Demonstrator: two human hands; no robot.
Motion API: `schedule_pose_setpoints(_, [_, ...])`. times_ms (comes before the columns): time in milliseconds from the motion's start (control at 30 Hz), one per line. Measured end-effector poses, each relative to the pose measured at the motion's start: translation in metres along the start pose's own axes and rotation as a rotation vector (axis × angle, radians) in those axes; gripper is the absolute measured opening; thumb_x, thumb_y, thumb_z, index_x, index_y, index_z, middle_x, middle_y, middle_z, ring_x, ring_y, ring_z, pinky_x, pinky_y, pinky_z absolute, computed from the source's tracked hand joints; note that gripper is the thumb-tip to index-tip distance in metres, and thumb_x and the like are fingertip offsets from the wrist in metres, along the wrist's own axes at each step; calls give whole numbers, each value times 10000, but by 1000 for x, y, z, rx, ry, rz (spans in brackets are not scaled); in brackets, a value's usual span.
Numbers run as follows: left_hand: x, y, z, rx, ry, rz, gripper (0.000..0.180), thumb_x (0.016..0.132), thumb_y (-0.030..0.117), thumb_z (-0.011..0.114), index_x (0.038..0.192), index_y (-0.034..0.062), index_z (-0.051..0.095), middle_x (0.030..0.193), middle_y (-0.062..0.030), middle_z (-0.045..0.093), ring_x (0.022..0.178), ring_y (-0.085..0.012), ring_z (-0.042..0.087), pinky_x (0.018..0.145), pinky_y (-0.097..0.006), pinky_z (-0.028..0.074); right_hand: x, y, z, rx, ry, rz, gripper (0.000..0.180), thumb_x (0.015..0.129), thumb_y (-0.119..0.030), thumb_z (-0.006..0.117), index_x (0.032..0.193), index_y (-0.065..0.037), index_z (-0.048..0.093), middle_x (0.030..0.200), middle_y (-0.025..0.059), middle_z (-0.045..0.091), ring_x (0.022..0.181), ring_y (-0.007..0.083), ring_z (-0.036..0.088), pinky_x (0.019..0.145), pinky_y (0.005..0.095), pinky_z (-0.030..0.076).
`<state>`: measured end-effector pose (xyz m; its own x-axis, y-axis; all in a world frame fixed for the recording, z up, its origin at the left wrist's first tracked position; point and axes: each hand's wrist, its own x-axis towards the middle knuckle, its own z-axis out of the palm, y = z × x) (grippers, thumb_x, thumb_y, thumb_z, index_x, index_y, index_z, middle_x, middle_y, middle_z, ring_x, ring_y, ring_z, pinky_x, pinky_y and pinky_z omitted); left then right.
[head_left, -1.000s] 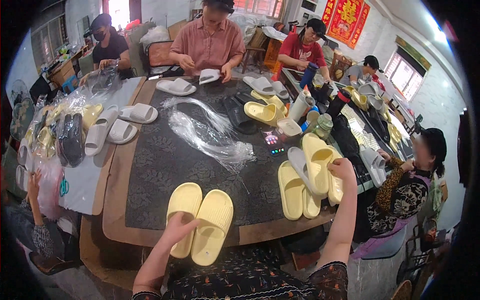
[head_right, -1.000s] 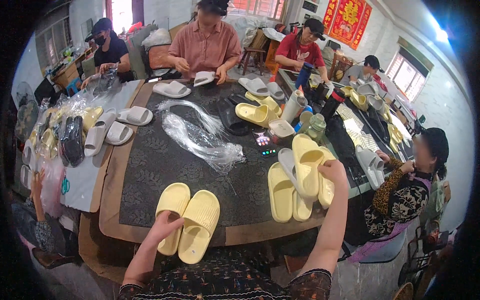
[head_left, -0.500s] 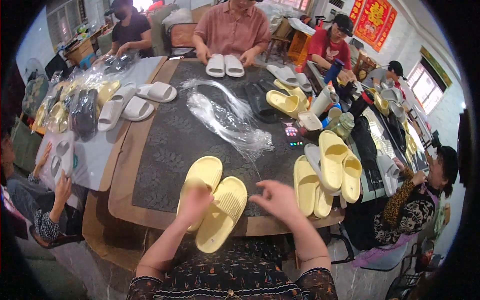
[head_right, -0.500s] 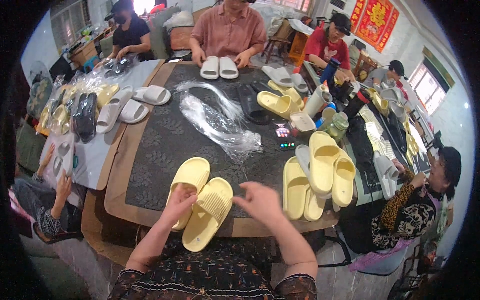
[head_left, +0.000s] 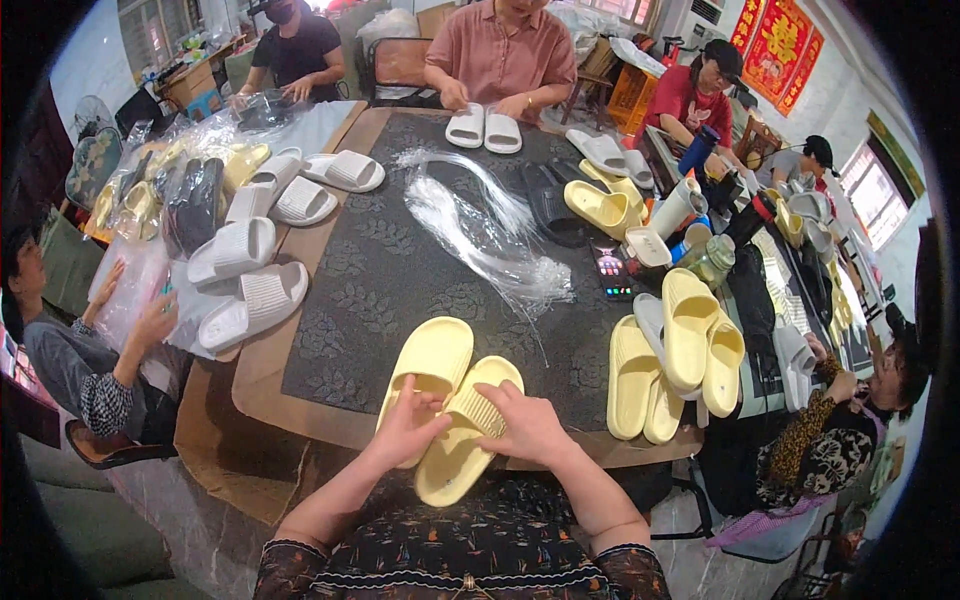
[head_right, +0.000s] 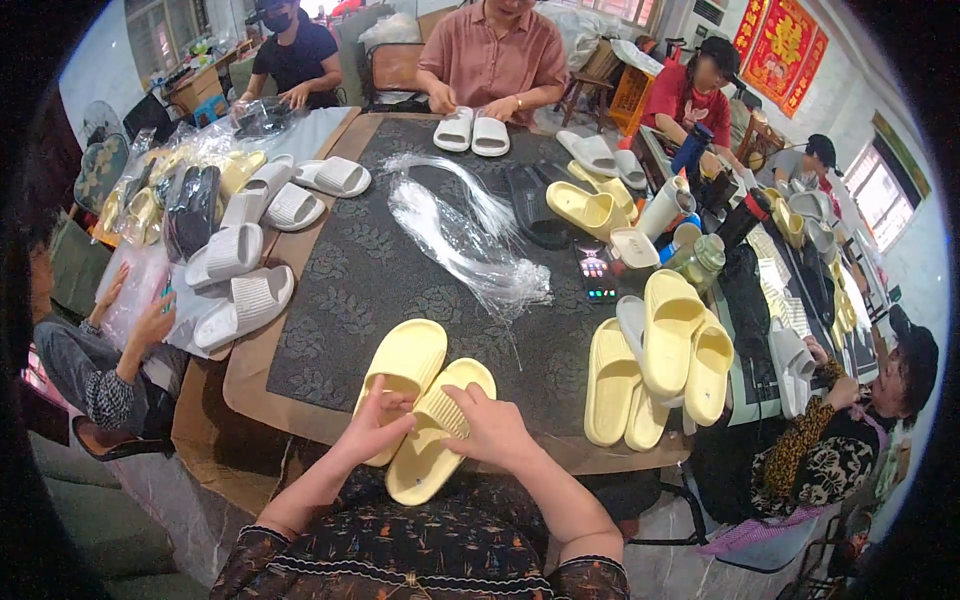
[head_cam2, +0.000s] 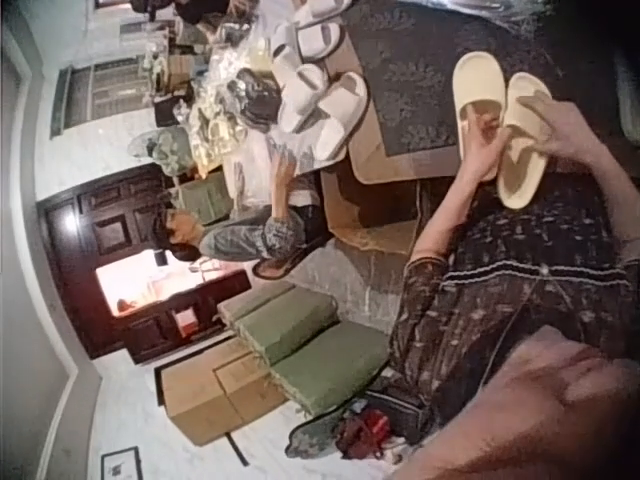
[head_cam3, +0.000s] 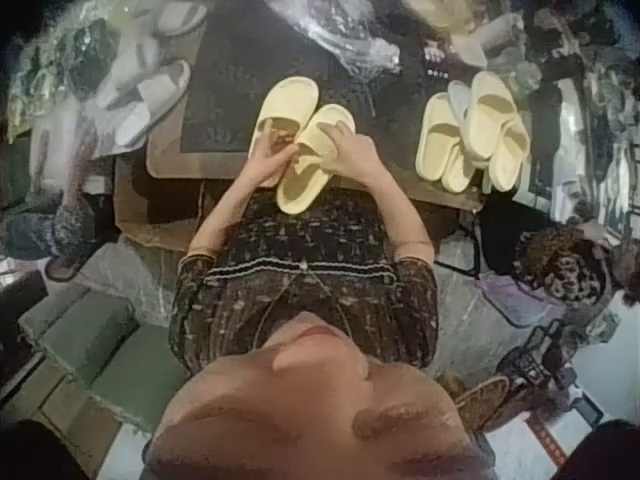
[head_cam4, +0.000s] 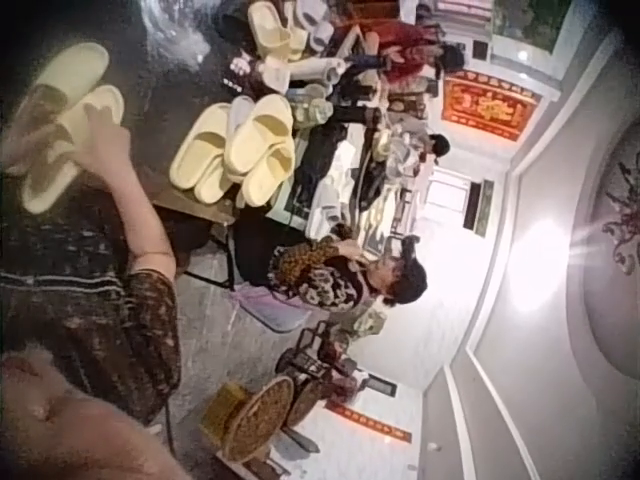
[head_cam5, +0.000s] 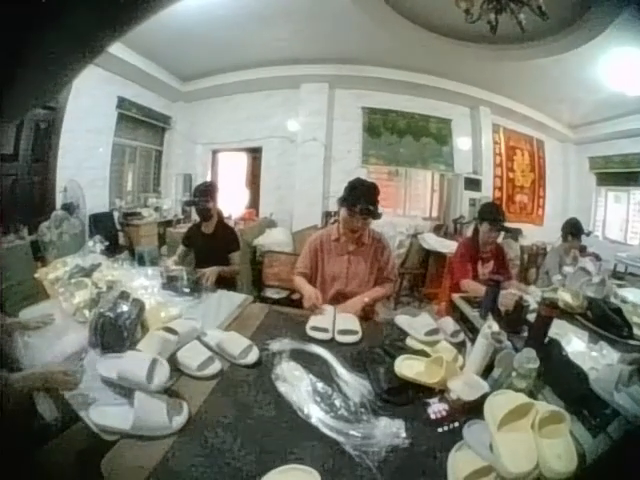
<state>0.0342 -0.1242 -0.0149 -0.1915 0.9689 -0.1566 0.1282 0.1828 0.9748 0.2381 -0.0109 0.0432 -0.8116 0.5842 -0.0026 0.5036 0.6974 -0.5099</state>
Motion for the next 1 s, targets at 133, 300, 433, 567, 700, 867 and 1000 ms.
schedule_pose_setpoints(133, [-2, -9, -1, 87, -34, 26, 978, 866, 235, 711, 1471, -49, -3, 1268, -212, 551, 1140, -286, 570, 945, -385, 478, 7, 25, 17, 14, 183, 16, 561, 716, -240, 732, 1240, -137, 560, 968, 112, 593, 889, 311, 636, 744, 413, 528])
schedule_pose_setpoints(300, [-18, 22, -9, 187, -198, -4, 668, 856, 256, 709, 1390, 5, 396, 1171, -182, 637, 1120, -269, 607, 850, -386, 528, 21, 42, 18, 82, 387, 57, 427, 696, -76, 690, 1115, -152, 649, 889, 86, 596, 767, 276, 634, 667, 370, 524])
schedule_pose_setpoints(433, [-7, 81, -32, 466, -183, 36, 300, 841, 286, 677, 1014, 40, 693, 954, -114, 698, 916, -261, 676, 787, -342, 529, 18, 42, 27, 162, 501, 51, 409, 667, -25, 695, 1060, -136, 679, 850, 79, 586, 724, 263, 622, 642, 346, 517])
schedule_pose_setpoints(567, [39, 92, -28, 538, -23, 207, 297, 826, 267, 683, 1020, 41, 685, 941, -117, 683, 911, -268, 657, 797, -375, 520, 16, 39, 37, 143, 594, 49, 392, 656, -21, 703, 1031, -134, 693, 836, 73, 582, 710, 255, 618, 621, 333, 514])
schedule_pose_setpoints(700, [106, 49, -11, 813, 64, 468, 223, 803, 213, 673, 969, 66, 701, 962, -114, 659, 964, -283, 604, 837, -412, 507, 16, 38, 47, 112, 657, 54, 372, 674, -71, 698, 1033, -169, 688, 822, 40, 568, 699, 229, 624, 598, 346, 521])
schedule_pose_setpoints(867, [147, 28, 10, 1087, -13, 350, 170, 779, 177, 663, 914, 86, 711, 936, -116, 633, 972, -288, 584, 836, -408, 508, 14, 38, 51, 108, 654, 50, 377, 662, -71, 704, 1025, -173, 687, 817, 37, 562, 687, 227, 619, 587, 347, 523])
schedule_pose_setpoints(1000, [151, 19, 15, 960, 74, 377, 113, 786, 158, 649, 851, 71, 681, 905, -109, 623, 952, -284, 591, 795, -403, 514, 12, 35, 46, 104, 681, 35, 365, 681, -67, 678, 1032, -167, 681, 799, 46, 553, 668, 227, 606, 577, 347, 508])
